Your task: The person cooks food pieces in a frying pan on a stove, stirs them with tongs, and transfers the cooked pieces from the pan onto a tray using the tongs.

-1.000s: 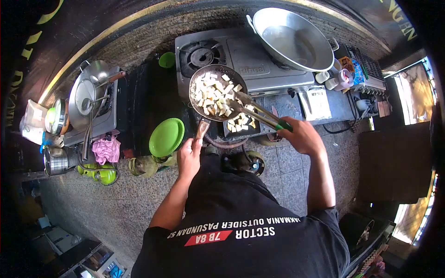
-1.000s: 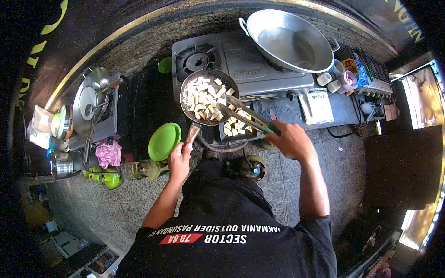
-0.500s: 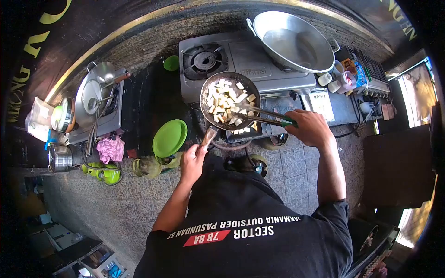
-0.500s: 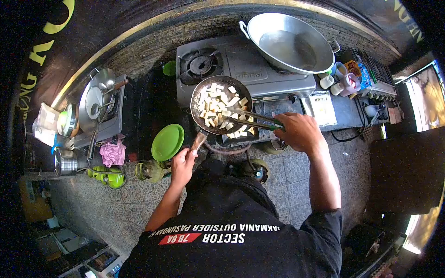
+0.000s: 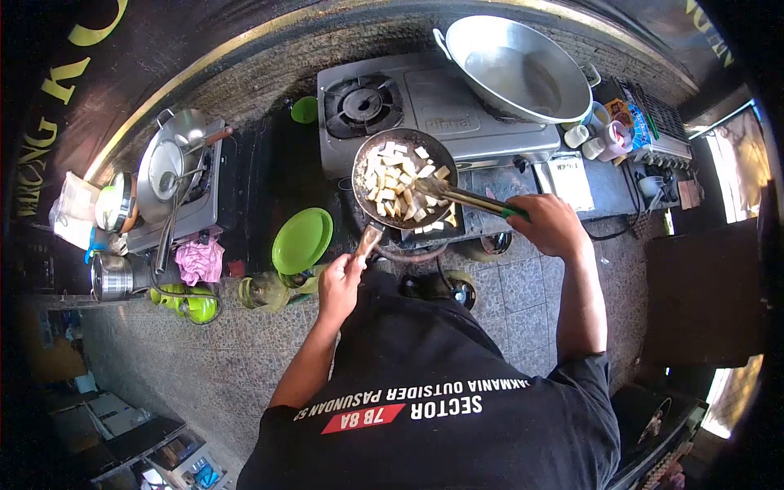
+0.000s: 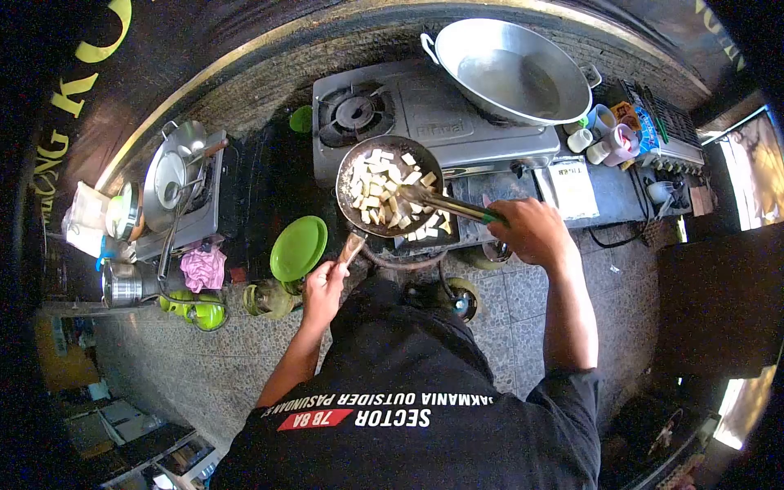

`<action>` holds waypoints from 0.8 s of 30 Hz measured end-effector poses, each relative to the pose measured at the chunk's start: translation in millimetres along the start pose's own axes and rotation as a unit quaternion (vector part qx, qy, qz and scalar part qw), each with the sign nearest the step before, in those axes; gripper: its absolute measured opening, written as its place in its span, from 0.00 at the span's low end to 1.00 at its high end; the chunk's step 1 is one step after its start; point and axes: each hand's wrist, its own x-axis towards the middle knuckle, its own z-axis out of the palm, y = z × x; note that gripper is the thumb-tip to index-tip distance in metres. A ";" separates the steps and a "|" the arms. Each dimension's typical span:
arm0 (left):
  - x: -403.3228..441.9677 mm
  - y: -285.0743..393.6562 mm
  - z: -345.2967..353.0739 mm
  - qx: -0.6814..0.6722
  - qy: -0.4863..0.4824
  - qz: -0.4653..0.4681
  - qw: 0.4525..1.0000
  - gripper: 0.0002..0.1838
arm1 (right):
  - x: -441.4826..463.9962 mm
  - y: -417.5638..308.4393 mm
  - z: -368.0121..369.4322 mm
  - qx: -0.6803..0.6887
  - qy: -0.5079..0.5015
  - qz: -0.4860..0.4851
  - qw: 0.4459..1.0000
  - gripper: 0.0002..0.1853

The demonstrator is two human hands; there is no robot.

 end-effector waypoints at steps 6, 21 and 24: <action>1.7 -7.6 -2.3 -0.016 0.021 -0.032 0.999 0.21 | -7.9 16.0 15.9 0.103 0.039 0.011 0.994 0.18; 7.5 -21.2 -6.3 -0.149 0.012 -0.075 0.986 0.20 | -9.8 12.7 28.2 0.193 0.035 0.066 0.978 0.19; 8.2 -24.6 -10.4 -0.133 0.033 -0.068 0.988 0.20 | -10.7 27.4 42.8 0.234 0.041 0.082 0.968 0.20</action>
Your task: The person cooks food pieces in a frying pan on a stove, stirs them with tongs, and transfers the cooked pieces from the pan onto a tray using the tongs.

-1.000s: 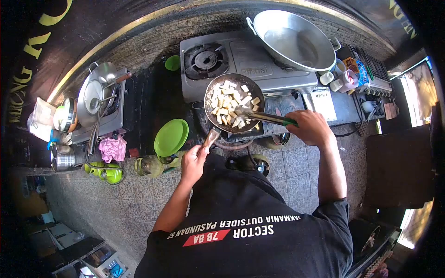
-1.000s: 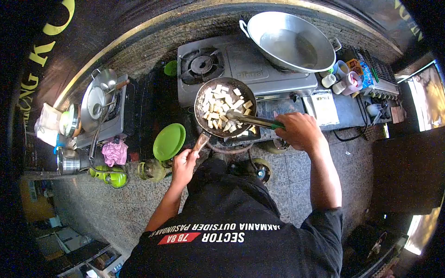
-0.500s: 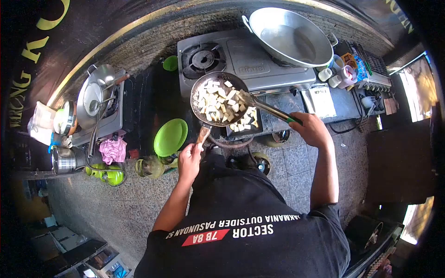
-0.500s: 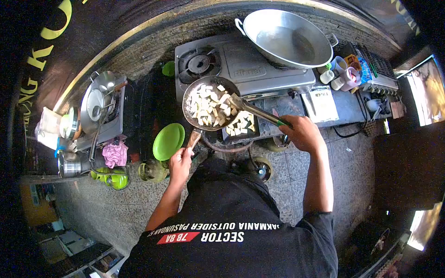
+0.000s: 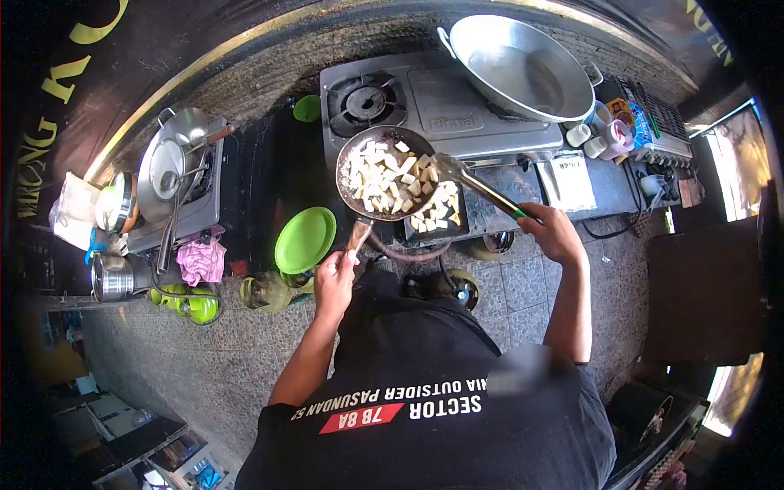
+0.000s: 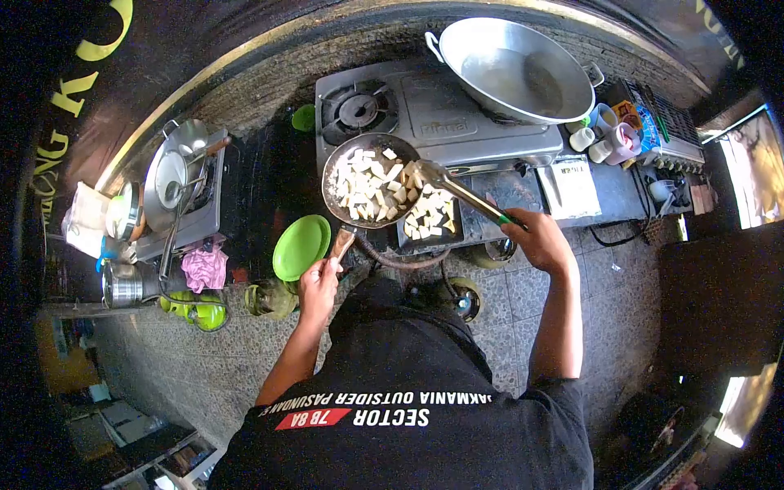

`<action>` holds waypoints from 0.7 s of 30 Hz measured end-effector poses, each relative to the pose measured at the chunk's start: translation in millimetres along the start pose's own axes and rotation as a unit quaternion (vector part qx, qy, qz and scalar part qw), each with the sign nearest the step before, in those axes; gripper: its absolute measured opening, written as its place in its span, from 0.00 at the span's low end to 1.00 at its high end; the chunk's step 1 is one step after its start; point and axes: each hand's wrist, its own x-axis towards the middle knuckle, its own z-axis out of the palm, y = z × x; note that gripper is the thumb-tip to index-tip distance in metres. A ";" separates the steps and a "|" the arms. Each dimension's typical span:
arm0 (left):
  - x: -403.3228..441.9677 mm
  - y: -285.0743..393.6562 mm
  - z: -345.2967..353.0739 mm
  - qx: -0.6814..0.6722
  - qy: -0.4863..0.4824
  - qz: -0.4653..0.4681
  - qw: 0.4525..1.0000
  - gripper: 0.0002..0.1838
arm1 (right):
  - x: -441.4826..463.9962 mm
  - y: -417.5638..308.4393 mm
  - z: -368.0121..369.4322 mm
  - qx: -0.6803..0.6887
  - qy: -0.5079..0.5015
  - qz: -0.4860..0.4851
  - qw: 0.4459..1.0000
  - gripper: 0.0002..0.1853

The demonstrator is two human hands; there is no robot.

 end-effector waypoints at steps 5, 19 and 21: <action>7.0 -12.2 -10.3 0.053 0.065 0.027 0.996 0.20 | -3.0 31.6 23.4 0.015 -0.005 0.077 0.997 0.19; 10.3 -20.0 -10.4 -0.035 0.082 0.007 0.996 0.16 | 28.7 92.7 105.0 0.016 -0.011 0.073 0.997 0.16; 9.3 -20.3 -10.0 -0.028 0.083 0.009 0.996 0.16 | 27.1 86.0 102.0 0.002 -0.006 0.086 0.996 0.16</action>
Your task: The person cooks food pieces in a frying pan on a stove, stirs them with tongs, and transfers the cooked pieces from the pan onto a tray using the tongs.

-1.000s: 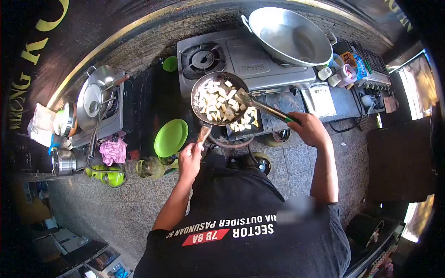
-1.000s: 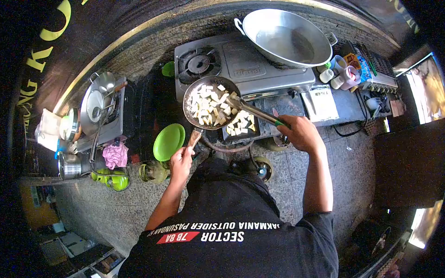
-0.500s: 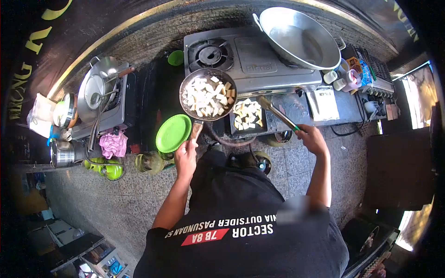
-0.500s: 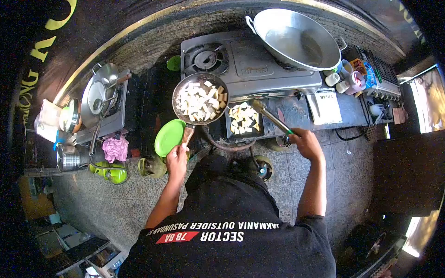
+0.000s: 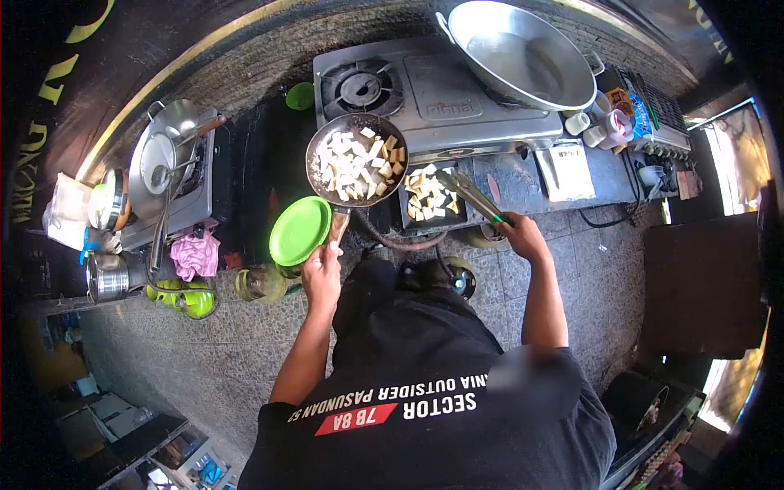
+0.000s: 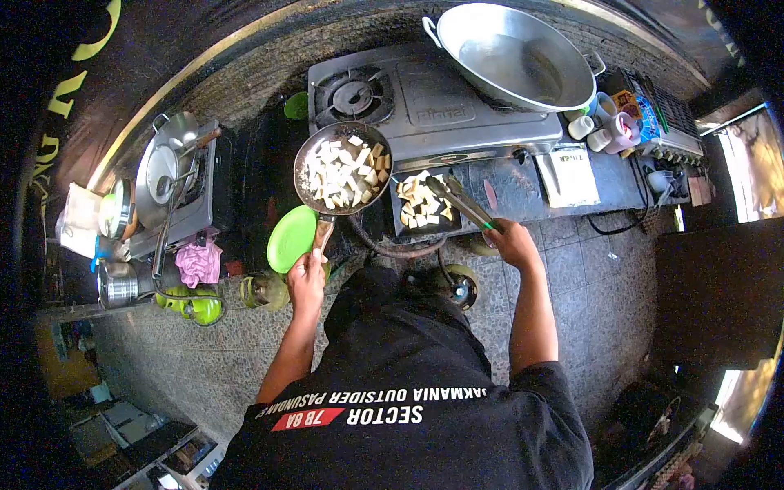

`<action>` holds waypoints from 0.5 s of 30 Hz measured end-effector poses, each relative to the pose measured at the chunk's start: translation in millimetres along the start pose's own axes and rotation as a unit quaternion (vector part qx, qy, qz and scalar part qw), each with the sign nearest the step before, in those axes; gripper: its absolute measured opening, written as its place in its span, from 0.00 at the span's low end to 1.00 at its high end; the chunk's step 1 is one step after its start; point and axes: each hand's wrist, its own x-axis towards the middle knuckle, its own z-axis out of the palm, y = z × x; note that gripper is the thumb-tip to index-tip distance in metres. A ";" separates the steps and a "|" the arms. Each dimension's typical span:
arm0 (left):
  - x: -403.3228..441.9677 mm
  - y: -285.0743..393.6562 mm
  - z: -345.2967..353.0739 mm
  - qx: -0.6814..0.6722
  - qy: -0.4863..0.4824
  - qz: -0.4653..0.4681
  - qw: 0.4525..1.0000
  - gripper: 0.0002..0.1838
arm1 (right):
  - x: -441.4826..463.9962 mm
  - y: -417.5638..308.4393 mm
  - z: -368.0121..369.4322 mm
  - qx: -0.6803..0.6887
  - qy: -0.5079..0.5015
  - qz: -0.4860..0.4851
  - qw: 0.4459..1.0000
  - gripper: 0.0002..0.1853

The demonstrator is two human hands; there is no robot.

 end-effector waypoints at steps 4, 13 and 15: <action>-4.0 -0.8 2.5 0.014 -0.015 -0.003 1.000 0.16 | -16.6 -11.3 -22.1 -0.006 0.041 -0.011 0.999 0.19; -12.1 11.7 8.3 0.120 -0.025 0.042 0.992 0.21 | -47.9 -89.9 -87.4 -0.079 0.096 -0.140 0.982 0.27; -13.7 15.8 12.0 0.147 -0.026 0.058 0.987 0.21 | -53.4 -126.1 -95.4 -0.114 0.063 -0.101 0.986 0.28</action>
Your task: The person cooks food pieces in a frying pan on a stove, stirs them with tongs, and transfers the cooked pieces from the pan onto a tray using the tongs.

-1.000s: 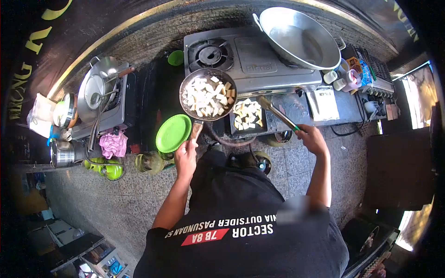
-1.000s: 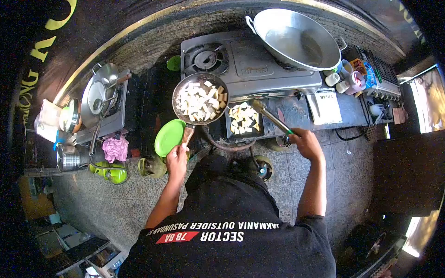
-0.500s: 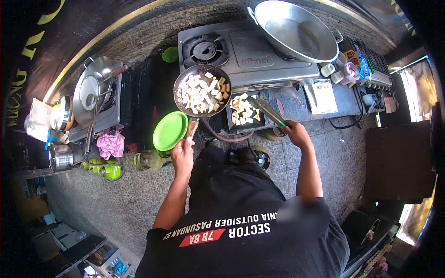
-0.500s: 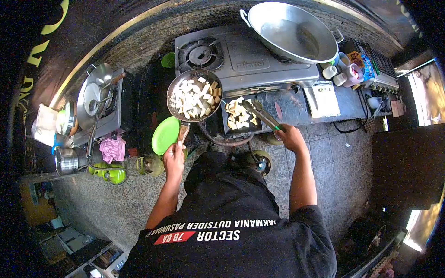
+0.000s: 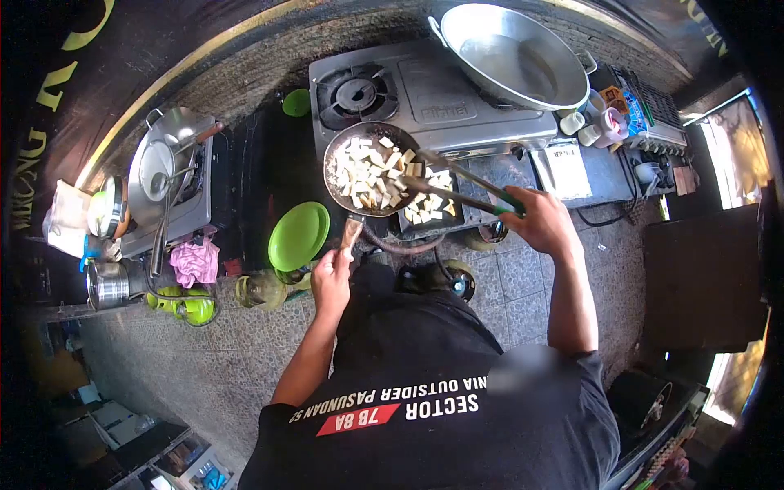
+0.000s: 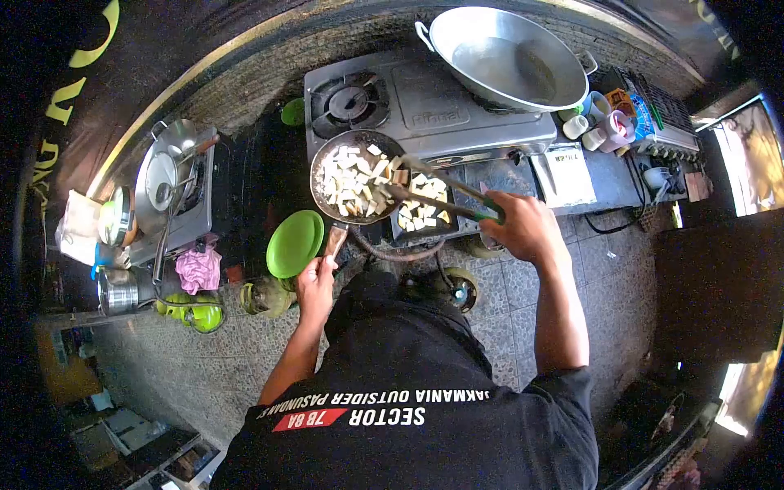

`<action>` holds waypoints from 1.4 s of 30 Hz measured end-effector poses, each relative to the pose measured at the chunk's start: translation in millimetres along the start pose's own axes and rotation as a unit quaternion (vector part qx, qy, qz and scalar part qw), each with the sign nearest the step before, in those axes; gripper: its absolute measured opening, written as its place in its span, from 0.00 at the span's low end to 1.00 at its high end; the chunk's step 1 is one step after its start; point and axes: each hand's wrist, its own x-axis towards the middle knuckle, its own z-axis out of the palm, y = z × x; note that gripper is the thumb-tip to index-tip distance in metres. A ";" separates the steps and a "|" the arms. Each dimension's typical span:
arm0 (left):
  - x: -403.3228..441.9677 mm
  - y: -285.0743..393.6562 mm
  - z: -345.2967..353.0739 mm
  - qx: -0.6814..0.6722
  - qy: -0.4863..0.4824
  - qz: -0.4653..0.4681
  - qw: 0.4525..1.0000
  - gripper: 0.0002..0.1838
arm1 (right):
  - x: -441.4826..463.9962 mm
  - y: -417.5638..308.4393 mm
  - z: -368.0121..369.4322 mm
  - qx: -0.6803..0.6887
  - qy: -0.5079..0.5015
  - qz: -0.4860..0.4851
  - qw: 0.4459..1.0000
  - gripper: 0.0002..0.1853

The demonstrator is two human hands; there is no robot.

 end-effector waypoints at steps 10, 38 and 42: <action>-9.9 8.3 4.4 0.020 -0.042 -0.003 0.999 0.22 | 30.9 -33.7 13.4 -0.212 -0.050 -0.038 0.975 0.19; -6.2 -12.9 0.9 -0.061 -0.041 -0.033 0.997 0.23 | 18.5 5.9 17.9 0.011 -0.018 -0.064 0.998 0.19; -4.9 -19.5 5.3 -0.126 -0.028 -0.052 0.990 0.18 | 16.9 16.7 20.3 0.113 -0.075 0.015 0.991 0.19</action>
